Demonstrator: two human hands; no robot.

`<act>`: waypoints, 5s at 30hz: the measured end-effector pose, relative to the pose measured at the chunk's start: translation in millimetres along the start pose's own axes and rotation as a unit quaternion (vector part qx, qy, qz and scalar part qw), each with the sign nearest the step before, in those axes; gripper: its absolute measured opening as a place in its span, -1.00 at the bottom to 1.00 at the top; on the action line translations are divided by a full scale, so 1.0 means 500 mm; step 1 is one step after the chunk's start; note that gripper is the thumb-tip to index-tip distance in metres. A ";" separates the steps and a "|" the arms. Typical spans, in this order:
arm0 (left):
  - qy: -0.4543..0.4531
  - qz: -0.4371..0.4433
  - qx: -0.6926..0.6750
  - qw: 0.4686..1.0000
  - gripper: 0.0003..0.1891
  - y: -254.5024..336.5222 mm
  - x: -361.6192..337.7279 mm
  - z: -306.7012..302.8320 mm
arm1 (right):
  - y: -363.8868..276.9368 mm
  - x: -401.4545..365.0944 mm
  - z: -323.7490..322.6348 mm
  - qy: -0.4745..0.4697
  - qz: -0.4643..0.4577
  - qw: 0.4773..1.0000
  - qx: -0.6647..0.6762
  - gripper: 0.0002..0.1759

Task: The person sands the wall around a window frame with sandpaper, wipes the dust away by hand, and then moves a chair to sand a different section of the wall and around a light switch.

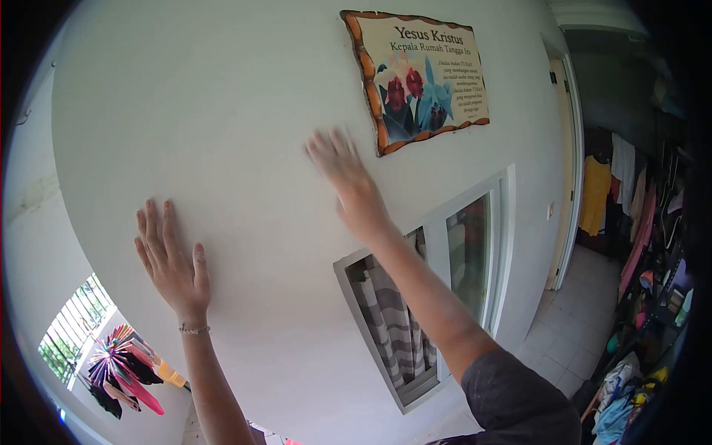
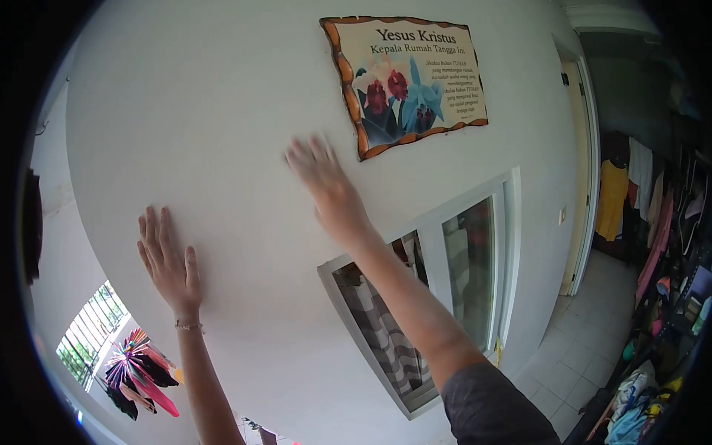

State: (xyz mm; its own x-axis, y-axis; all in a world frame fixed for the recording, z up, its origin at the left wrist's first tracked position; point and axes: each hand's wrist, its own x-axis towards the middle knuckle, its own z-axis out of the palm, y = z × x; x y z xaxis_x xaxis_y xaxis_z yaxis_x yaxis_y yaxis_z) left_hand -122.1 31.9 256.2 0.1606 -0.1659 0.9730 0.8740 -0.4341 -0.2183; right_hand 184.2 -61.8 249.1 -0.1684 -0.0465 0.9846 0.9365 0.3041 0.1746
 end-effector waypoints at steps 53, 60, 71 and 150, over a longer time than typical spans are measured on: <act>-0.018 0.015 0.068 0.997 -0.36 -0.005 -0.010 0.009 | -0.086 -0.120 0.073 -0.075 -0.128 0.978 0.144 -0.53; -0.018 0.002 0.085 0.996 -0.34 0.008 -0.007 0.014 | 0.086 -0.167 -0.072 0.080 0.106 0.989 -0.060 -0.44; -0.056 0.023 -0.004 0.998 -0.27 0.316 0.056 0.065 | 0.144 -0.196 -0.108 -0.053 0.036 0.998 -0.006 -0.37; -0.889 0.085 -0.412 0.183 -0.57 0.550 -1.465 -0.392 | -0.843 -1.392 -0.953 -0.194 0.901 0.280 -0.271 -0.47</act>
State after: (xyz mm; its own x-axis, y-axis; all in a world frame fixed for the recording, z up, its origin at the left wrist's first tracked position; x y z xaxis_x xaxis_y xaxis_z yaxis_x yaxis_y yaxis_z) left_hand -89.2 -139.6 -531.2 0.6885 -0.0079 -0.7252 0.5387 -0.6640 0.5186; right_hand 53.3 -611.0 -505.9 0.8039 -0.1432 -0.5773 -0.4986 -0.6913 -0.5229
